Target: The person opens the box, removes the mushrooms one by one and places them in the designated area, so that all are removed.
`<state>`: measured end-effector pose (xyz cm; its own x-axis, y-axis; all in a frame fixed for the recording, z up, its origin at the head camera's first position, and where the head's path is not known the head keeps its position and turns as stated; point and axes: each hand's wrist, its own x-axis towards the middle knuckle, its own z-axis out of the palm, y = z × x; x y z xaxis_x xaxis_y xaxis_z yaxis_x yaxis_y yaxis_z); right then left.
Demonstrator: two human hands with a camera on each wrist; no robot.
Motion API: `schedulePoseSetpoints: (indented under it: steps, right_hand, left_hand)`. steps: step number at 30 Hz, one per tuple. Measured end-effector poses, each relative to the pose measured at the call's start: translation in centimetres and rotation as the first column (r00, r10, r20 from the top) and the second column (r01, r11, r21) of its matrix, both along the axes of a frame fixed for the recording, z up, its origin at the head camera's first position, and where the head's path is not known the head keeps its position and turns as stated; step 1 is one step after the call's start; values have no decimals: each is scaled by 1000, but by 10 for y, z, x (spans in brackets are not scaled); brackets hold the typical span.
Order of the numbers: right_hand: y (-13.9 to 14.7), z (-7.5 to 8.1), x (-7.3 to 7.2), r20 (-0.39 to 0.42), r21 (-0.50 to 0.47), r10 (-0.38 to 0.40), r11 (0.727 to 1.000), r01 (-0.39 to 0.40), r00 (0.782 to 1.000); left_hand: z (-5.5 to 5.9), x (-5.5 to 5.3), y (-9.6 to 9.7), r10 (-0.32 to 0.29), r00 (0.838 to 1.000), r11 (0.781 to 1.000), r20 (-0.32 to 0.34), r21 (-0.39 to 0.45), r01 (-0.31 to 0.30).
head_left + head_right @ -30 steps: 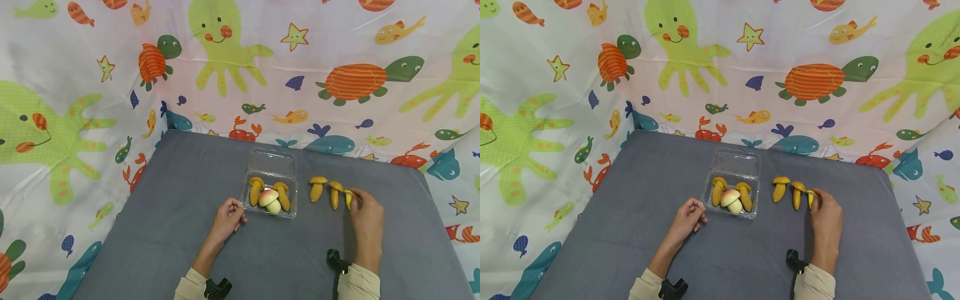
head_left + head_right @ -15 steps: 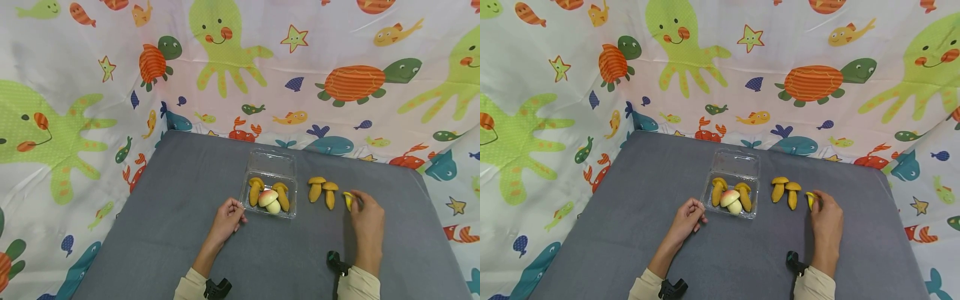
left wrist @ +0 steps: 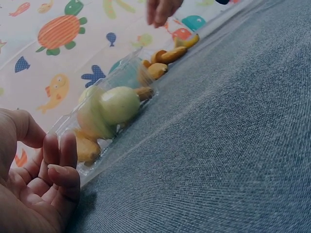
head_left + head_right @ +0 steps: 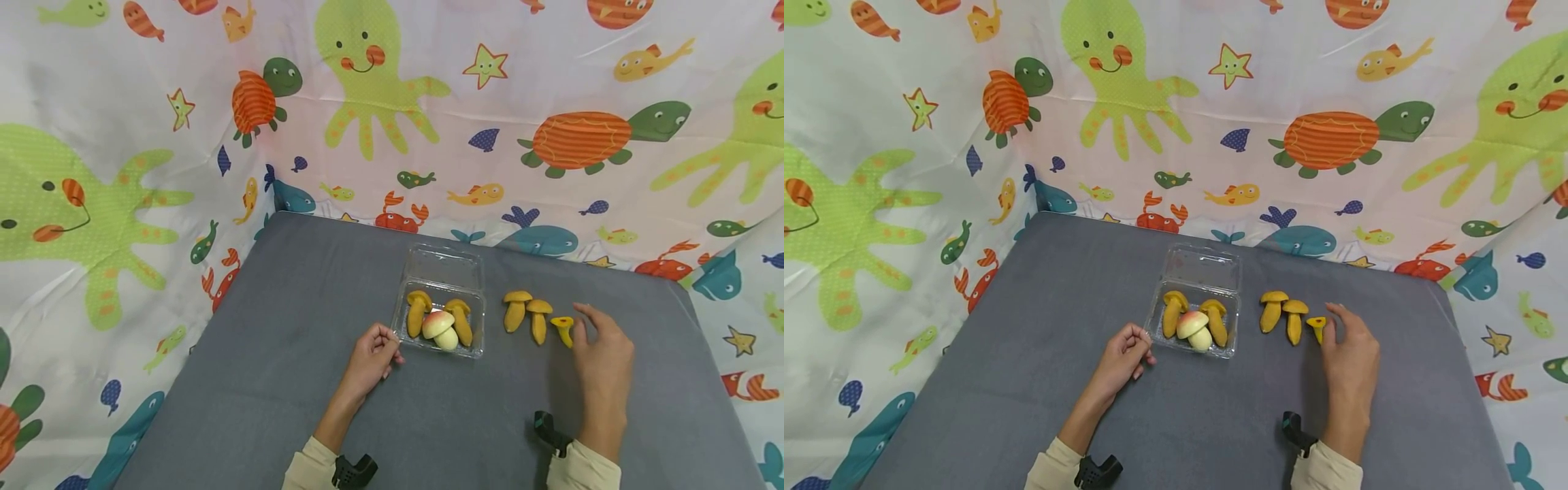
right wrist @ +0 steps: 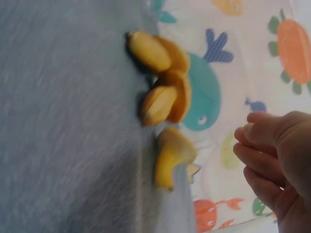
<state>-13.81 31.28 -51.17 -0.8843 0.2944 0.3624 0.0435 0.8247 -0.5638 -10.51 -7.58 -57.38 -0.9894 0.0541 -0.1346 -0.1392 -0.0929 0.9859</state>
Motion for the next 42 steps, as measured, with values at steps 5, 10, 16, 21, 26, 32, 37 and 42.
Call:
schedulePoseSetpoints:
  steps: [5,10,16,21,26,32,37,42]
  right_hand:
    - [-20,15,3,-94,20,103,995,-102,990]
    - [-39,19,3,-149,32,209,978,-207,966]
    - [-58,10,-2,-256,80,346,938,-337,903]
    - [-73,7,-5,-243,110,402,916,-387,883]
    - [-85,9,-7,-200,132,461,887,-442,864]
    - [-103,11,-9,-221,157,576,818,-554,787]
    - [-116,9,-9,-204,144,668,744,-653,716]
    - [-123,7,-9,-166,130,723,690,-712,671]
  left_hand:
    - [2,2,-1,8,1000,1000,4,-11,-8]
    - [2,2,-1,11,1000,1000,-2,-10,-11]
    - [1,2,-1,11,1000,1000,1,-12,-11]
    - [1,1,-1,11,1000,1000,4,-12,-11]
    - [2,1,0,7,1000,1000,-5,-9,-7]
    - [1,0,0,4,1000,1000,-10,2,-4]
    - [0,0,-1,11,1000,1000,-1,-1,-11]
    - [0,0,0,4,1000,1000,-4,-1,-4]
